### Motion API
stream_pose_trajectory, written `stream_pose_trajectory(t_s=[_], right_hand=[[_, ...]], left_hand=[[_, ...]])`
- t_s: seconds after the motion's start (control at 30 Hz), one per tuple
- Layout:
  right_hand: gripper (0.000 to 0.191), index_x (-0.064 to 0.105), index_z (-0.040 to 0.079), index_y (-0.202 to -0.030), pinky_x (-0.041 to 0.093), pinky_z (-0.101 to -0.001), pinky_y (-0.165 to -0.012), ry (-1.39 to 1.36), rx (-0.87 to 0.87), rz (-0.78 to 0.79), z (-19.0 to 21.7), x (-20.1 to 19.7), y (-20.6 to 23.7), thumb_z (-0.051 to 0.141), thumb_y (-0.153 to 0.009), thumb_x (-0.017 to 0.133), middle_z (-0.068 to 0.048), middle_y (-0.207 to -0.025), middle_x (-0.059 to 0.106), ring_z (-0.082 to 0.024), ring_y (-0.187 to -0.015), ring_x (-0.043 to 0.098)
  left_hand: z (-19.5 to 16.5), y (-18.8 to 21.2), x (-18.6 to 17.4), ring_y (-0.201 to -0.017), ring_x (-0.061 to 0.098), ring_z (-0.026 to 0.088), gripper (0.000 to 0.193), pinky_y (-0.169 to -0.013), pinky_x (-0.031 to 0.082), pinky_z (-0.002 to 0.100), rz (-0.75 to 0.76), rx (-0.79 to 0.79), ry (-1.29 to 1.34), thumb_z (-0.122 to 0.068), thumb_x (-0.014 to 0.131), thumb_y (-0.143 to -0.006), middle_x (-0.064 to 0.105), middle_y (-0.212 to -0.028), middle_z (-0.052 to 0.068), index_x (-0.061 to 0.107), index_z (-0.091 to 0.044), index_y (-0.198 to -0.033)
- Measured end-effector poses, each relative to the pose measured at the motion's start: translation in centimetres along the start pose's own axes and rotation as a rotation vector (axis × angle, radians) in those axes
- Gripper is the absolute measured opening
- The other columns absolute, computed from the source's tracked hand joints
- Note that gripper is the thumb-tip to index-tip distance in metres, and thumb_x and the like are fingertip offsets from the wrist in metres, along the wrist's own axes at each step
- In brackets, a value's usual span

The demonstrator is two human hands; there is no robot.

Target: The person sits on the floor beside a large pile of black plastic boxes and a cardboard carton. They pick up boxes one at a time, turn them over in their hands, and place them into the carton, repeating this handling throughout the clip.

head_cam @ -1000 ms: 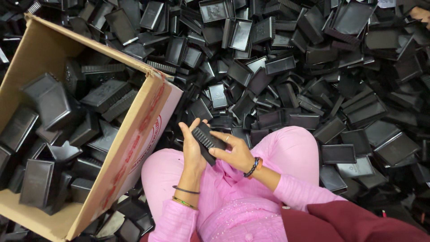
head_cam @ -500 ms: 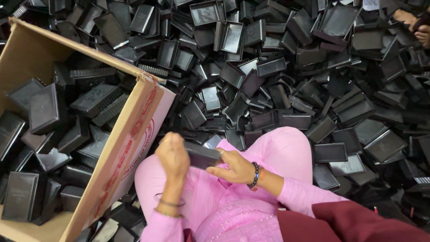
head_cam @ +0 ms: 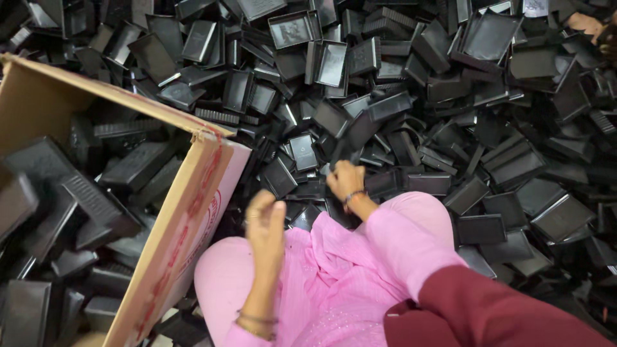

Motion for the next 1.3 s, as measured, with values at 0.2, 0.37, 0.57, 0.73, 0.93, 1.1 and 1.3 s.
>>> stream_pose_trajectory(t_s=[0.2, 0.37, 0.57, 0.73, 0.93, 1.1, 1.3], right_hand=[[0.020, 0.068, 0.007, -0.080, 0.049, -0.0422, -0.066, -0.666, -0.584, 0.401, 7.3, -7.6, 4.4, 0.024, -0.082, 0.077, -0.008, -0.078, 0.068, -0.027, -0.074, 0.068], [0.034, 0.069, 0.002, -0.102, 0.049, -0.0445, -0.078, -0.254, -0.256, -0.260, 3.5, -4.3, -7.5, 0.029, -0.084, 0.076, -0.016, -0.097, 0.065, -0.037, -0.091, 0.062], [0.021, 0.069, 0.006, -0.088, 0.049, -0.0389, -0.075, -0.366, -0.008, -0.124, 1.4, 0.6, -8.6, 0.025, -0.086, 0.075, -0.010, -0.091, 0.067, -0.028, -0.084, 0.065], [0.016, 0.062, 0.001, -0.104, 0.049, -0.0288, -0.081, -1.765, 0.400, 0.690, 4.7, -2.9, 2.7, 0.017, -0.103, 0.065, 0.000, -0.095, 0.067, -0.012, -0.088, 0.062], [0.067, 0.044, -0.005, -0.139, 0.052, -0.0288, -0.087, -0.796, -0.165, 0.032, 8.6, -10.4, 7.4, 0.022, -0.089, 0.080, -0.016, -0.124, 0.060, -0.021, -0.107, 0.063], [0.080, 0.043, -0.002, -0.151, 0.056, -0.0294, -0.083, -0.879, 0.090, 0.141, 9.8, -11.3, 7.9, 0.018, -0.083, 0.080, -0.015, -0.124, 0.064, -0.017, -0.101, 0.066], [0.069, 0.039, -0.004, -0.154, 0.052, -0.0271, -0.089, -1.107, 0.034, 0.267, 10.1, -9.0, 8.8, 0.012, -0.094, 0.070, -0.011, -0.131, 0.061, -0.010, -0.110, 0.062]], left_hand=[[9.5, -1.8, 0.8, -0.080, 0.067, 0.024, 0.032, -0.072, 0.056, 0.041, -0.022, -1.082, 0.706, -0.042, 0.066, -0.090, 0.069, -0.089, 0.008, 0.060, -0.015, -0.105], [9.0, -3.0, -2.6, -0.101, 0.070, 0.027, 0.044, -0.086, 0.057, 0.046, -0.216, -0.849, 0.707, -0.008, 0.052, -0.071, 0.075, -0.104, 0.009, 0.068, -0.022, -0.109], [9.1, -1.5, -4.7, -0.111, 0.070, 0.032, 0.027, -0.094, 0.058, 0.050, -0.066, -0.772, 0.666, 0.008, 0.056, -0.073, 0.073, -0.113, 0.009, 0.052, -0.014, -0.089], [9.9, -0.4, -2.5, -0.087, 0.069, 0.020, 0.029, -0.076, 0.057, 0.034, -0.005, -0.972, 0.510, -0.028, 0.065, -0.091, 0.073, -0.101, 0.009, 0.070, -0.008, -0.111], [6.9, -1.0, 1.8, -0.089, 0.068, 0.018, 0.027, -0.078, 0.057, 0.035, 0.053, -0.659, 0.375, -0.029, 0.070, -0.100, 0.071, -0.103, 0.008, 0.065, -0.004, -0.110], [3.8, -0.8, 2.4, -0.088, 0.070, 0.014, 0.050, -0.079, 0.058, 0.031, 0.041, -0.686, 0.426, -0.050, 0.048, -0.099, 0.074, -0.102, 0.005, 0.071, -0.006, -0.107], [5.7, -0.3, 1.8, -0.083, 0.064, 0.014, 0.038, -0.074, 0.054, 0.031, 0.055, -0.620, 0.405, -0.042, 0.054, -0.105, 0.069, -0.097, 0.005, 0.067, -0.007, -0.109]])
Point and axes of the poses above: each hand's wrist, its own y-axis away from the middle knuckle, its own x-axis out of the palm, z = x × y, the point moved 2 cm from there along -y, towards the middle knuckle
